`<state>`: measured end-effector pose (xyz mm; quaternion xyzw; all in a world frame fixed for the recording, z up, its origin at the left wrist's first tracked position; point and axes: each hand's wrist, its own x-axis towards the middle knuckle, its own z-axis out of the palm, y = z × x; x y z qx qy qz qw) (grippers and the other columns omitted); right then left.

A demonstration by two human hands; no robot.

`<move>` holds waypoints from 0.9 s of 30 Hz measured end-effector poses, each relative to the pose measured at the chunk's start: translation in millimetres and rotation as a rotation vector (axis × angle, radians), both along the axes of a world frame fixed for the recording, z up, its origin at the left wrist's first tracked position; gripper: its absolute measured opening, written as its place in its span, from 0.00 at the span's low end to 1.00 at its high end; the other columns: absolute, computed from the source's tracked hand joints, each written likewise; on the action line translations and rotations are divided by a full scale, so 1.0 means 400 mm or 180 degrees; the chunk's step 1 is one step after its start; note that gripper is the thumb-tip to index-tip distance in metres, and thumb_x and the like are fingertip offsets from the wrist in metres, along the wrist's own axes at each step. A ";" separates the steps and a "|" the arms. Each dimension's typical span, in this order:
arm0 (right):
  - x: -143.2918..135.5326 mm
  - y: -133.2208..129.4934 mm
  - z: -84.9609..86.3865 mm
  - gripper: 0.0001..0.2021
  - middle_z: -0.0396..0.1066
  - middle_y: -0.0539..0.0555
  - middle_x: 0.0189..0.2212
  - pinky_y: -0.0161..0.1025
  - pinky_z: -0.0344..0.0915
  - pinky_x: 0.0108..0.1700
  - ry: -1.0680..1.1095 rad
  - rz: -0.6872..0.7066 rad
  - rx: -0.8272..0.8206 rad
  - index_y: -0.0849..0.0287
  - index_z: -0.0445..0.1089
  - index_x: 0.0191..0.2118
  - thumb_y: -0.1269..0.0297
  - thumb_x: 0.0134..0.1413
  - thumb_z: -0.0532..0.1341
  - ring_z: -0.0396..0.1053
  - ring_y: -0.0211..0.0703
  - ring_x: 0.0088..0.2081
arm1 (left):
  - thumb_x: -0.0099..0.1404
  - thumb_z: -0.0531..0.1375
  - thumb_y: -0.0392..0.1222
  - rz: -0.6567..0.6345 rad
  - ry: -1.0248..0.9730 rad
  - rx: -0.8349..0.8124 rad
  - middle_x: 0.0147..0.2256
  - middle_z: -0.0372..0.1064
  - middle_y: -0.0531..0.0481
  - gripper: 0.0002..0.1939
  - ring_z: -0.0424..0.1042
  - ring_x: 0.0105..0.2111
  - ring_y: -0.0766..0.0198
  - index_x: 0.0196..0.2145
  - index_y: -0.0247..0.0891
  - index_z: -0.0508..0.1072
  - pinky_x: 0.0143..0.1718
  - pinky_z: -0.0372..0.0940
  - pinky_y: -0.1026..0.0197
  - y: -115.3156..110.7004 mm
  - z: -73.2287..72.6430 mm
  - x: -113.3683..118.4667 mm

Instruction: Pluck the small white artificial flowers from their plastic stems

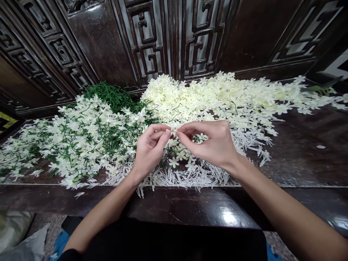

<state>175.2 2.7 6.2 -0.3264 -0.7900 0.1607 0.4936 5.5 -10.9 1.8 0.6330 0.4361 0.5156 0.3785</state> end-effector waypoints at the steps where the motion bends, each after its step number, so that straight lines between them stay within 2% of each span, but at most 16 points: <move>1: 0.000 -0.002 0.000 0.08 0.77 0.49 0.24 0.39 0.75 0.21 -0.0026 -0.0027 -0.0026 0.55 0.76 0.32 0.74 0.51 0.60 0.75 0.40 0.24 | 0.63 0.61 0.39 0.0019 -0.0008 -0.0020 0.24 0.73 0.53 0.05 0.70 0.22 0.69 0.37 0.38 0.72 0.22 0.67 0.67 0.000 -0.001 0.001; 5: -0.002 -0.008 -0.002 0.06 0.76 0.49 0.23 0.39 0.75 0.21 -0.0020 -0.0139 -0.0155 0.55 0.76 0.30 0.71 0.51 0.61 0.75 0.40 0.24 | 0.62 0.62 0.37 -0.0011 -0.0110 -0.0032 0.30 0.77 0.49 0.03 0.76 0.30 0.66 0.35 0.38 0.71 0.33 0.73 0.63 0.000 -0.004 0.004; 10: -0.008 -0.011 0.000 0.05 0.75 0.50 0.22 0.39 0.75 0.22 0.0184 -0.0228 -0.0401 0.56 0.76 0.30 0.71 0.49 0.62 0.74 0.40 0.23 | 0.61 0.62 0.32 -0.0367 -0.0142 0.0216 0.37 0.77 0.47 0.03 0.76 0.40 0.65 0.34 0.37 0.73 0.45 0.73 0.62 -0.001 0.000 0.003; 14: -0.011 -0.013 0.007 0.04 0.75 0.51 0.23 0.39 0.75 0.24 0.0438 -0.0204 -0.0736 0.58 0.76 0.29 0.71 0.49 0.63 0.73 0.39 0.23 | 0.63 0.60 0.33 -0.0220 -0.0137 0.0202 0.36 0.77 0.48 0.04 0.77 0.37 0.65 0.37 0.38 0.72 0.42 0.74 0.61 -0.001 0.001 0.003; 17: -0.013 -0.015 0.014 0.04 0.75 0.50 0.22 0.37 0.73 0.23 0.0573 0.0003 -0.0955 0.58 0.76 0.28 0.71 0.49 0.63 0.72 0.37 0.22 | 0.60 0.63 0.33 -0.0085 -0.0302 0.0087 0.35 0.78 0.48 0.08 0.78 0.37 0.64 0.38 0.39 0.70 0.41 0.75 0.61 0.002 -0.004 0.002; 22: -0.007 -0.011 0.019 0.04 0.75 0.51 0.24 0.37 0.73 0.25 0.0665 0.0414 -0.1347 0.59 0.77 0.30 0.69 0.51 0.64 0.71 0.38 0.24 | 0.57 0.66 0.34 -0.0110 -0.0339 0.0126 0.36 0.78 0.49 0.08 0.78 0.36 0.64 0.36 0.38 0.74 0.40 0.75 0.62 0.008 -0.002 -0.001; 27: 0.007 -0.001 0.013 0.05 0.74 0.53 0.26 0.38 0.72 0.26 0.0565 0.0698 -0.1586 0.60 0.76 0.32 0.67 0.55 0.62 0.71 0.38 0.25 | 0.55 0.65 0.30 -0.0166 -0.0210 0.0315 0.34 0.78 0.50 0.08 0.77 0.35 0.65 0.34 0.39 0.77 0.40 0.76 0.61 0.003 0.012 -0.001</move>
